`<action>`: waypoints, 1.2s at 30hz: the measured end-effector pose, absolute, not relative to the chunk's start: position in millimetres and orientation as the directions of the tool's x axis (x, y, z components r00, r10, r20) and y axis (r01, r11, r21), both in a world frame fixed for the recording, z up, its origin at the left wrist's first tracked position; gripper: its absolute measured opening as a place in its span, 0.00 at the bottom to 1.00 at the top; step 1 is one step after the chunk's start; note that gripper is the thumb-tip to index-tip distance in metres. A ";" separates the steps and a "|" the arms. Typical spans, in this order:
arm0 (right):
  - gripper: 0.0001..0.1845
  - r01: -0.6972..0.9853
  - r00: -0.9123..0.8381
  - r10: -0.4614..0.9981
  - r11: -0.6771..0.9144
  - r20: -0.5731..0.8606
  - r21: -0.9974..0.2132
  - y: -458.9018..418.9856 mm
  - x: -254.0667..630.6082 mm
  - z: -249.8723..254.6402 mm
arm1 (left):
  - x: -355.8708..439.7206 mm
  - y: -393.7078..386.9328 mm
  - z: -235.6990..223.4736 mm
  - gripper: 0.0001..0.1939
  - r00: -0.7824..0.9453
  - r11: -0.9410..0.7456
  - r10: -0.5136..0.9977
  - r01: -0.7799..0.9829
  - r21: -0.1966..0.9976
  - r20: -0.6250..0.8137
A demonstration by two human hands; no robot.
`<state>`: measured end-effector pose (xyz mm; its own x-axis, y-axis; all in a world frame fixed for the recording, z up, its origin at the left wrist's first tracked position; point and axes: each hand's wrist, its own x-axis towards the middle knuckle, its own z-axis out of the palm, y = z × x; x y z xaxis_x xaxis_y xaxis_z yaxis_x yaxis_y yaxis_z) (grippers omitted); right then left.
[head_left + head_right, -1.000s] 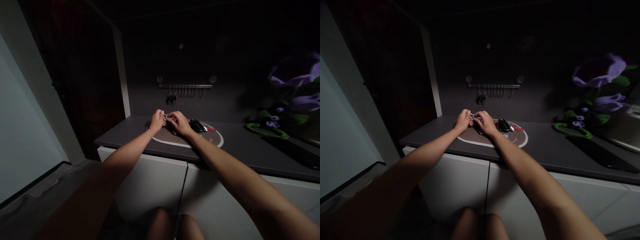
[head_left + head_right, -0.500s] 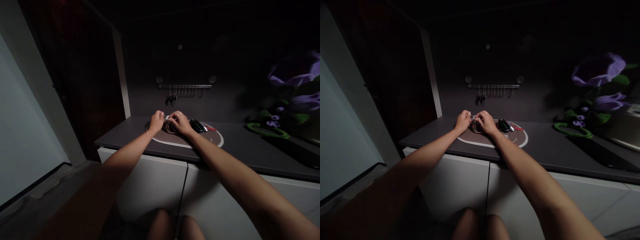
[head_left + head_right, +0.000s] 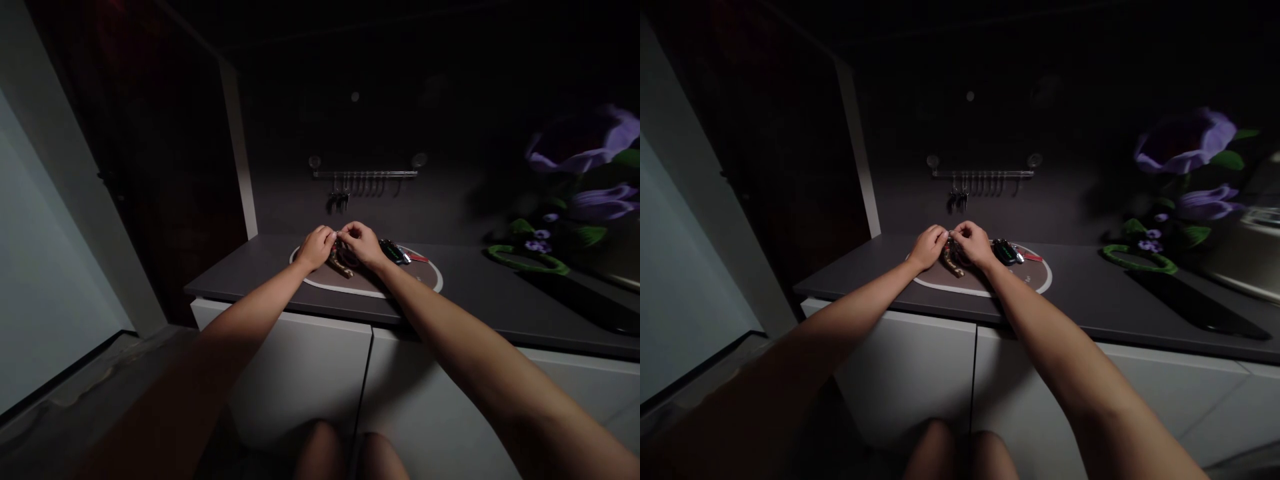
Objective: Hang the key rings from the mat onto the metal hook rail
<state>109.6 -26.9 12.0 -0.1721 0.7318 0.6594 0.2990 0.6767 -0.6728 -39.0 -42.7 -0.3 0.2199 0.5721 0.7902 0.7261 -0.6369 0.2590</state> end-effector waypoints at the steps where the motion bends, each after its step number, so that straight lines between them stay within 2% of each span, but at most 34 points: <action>1: 0.12 0.266 -0.181 0.738 0.673 0.650 -0.690 -26.4 109.1 11.6 | -38.9 -42.5 -0.6 0.14 0.228 -0.634 0.577 0.731 0.254 0.784; 5: 0.14 0.106 -0.218 0.793 0.599 0.569 -0.794 -27.0 106.5 12.1 | -38.8 -38.4 -1.9 0.13 0.210 -0.615 0.577 0.747 0.251 0.789; 9: 0.16 -0.073 -0.257 0.846 0.465 0.467 -0.882 -30.7 105.1 13.3 | -38.5 -33.8 -1.6 0.12 0.107 -0.590 0.580 0.739 0.326 0.808; 13: 0.18 -0.169 -0.304 0.869 0.354 0.391 -0.920 -32.3 105.2 12.2 | -38.1 -32.1 -0.5 0.11 0.029 -0.598 0.575 0.696 0.396 0.817; 25: 0.18 -0.178 -0.253 0.869 0.391 0.426 -0.903 -33.4 106.2 12.7 | -33.9 -34.2 -2.0 0.13 0.035 -0.636 0.585 0.641 0.431 0.811; 36: 0.18 -0.197 -0.094 0.880 0.442 0.465 -0.875 -16.5 114.8 33.9 | -35.2 -30.1 -4.8 0.14 0.049 -0.474 0.696 0.781 0.406 0.717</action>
